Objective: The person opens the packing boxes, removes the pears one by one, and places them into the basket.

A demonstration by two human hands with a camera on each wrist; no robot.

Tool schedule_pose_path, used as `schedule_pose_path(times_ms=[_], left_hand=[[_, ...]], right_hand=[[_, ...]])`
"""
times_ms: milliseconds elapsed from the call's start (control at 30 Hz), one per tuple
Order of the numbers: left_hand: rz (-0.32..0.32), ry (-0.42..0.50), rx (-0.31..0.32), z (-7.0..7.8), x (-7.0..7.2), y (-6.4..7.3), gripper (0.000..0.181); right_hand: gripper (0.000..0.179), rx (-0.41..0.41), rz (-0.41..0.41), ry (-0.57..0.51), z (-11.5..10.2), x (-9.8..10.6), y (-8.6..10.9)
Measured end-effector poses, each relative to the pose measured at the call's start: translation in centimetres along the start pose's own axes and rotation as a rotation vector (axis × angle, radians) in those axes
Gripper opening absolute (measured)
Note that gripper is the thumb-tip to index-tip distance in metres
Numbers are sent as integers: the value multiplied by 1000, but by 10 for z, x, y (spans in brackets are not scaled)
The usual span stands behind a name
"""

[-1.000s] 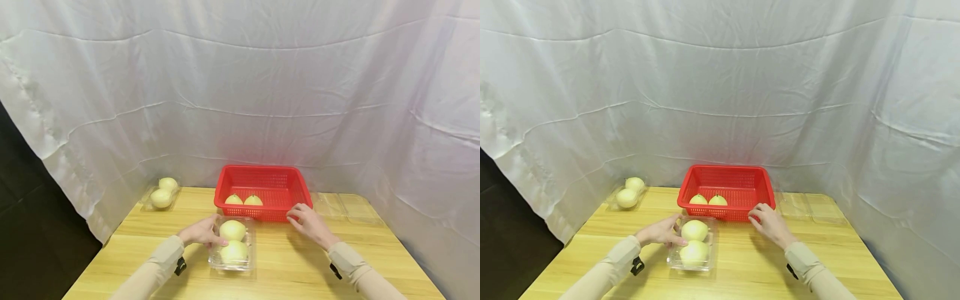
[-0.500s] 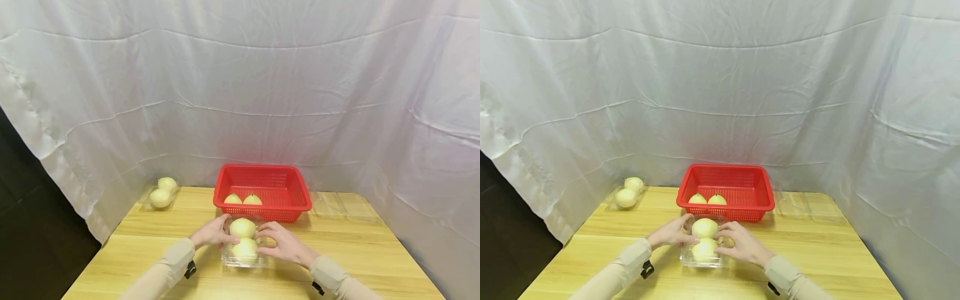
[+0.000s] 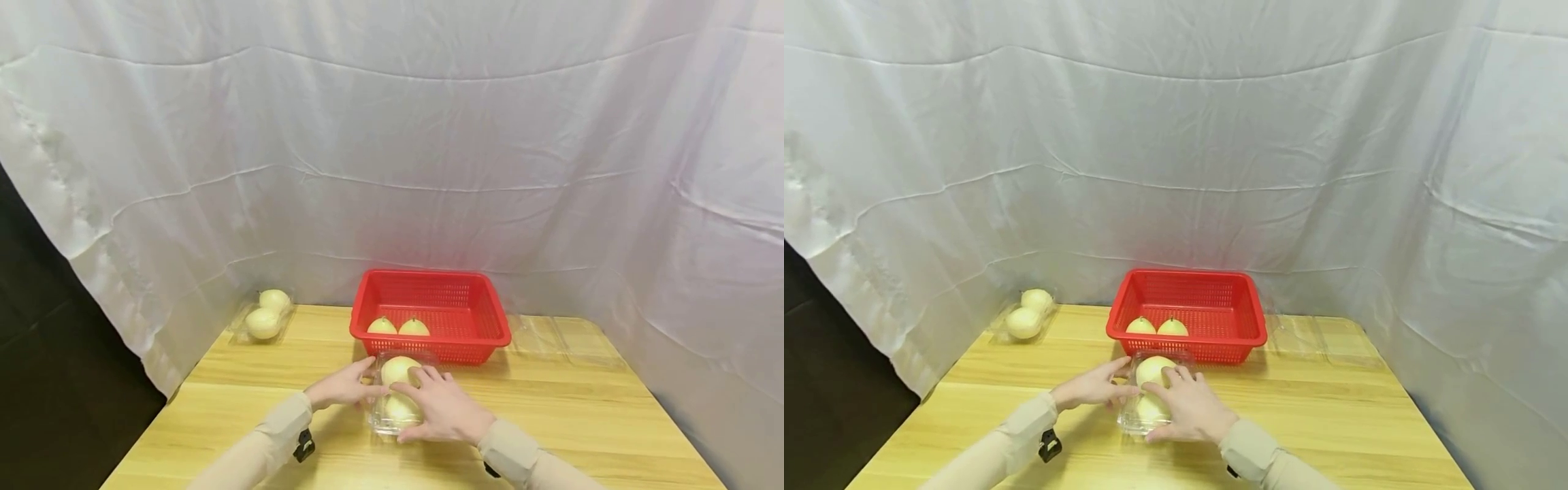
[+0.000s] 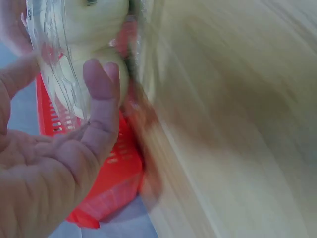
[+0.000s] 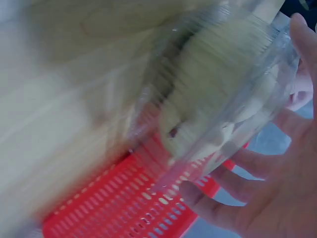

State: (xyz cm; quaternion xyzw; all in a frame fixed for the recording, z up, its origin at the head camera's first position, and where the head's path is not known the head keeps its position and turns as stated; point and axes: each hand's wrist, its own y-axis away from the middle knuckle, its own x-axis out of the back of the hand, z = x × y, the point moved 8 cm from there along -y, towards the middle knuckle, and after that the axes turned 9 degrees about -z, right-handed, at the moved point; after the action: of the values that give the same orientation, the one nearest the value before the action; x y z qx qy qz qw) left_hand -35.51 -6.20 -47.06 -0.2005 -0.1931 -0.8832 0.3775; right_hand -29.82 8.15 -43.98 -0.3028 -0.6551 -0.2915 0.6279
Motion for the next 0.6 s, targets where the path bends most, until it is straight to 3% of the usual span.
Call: schedule_pose_path(times_ms=[167, 333, 600], left_hand=[[-70, 46, -8, -8, -2, 11, 83], [-145, 73, -75, -9, -10, 21, 94], [-162, 6, -167, -11, -19, 18, 113]], right_hand=[[81, -17, -71, 3, -5, -1, -8], [83, -7, -101, -18, -11, 2, -16], [83, -35, -154, -4, -13, 4, -22]])
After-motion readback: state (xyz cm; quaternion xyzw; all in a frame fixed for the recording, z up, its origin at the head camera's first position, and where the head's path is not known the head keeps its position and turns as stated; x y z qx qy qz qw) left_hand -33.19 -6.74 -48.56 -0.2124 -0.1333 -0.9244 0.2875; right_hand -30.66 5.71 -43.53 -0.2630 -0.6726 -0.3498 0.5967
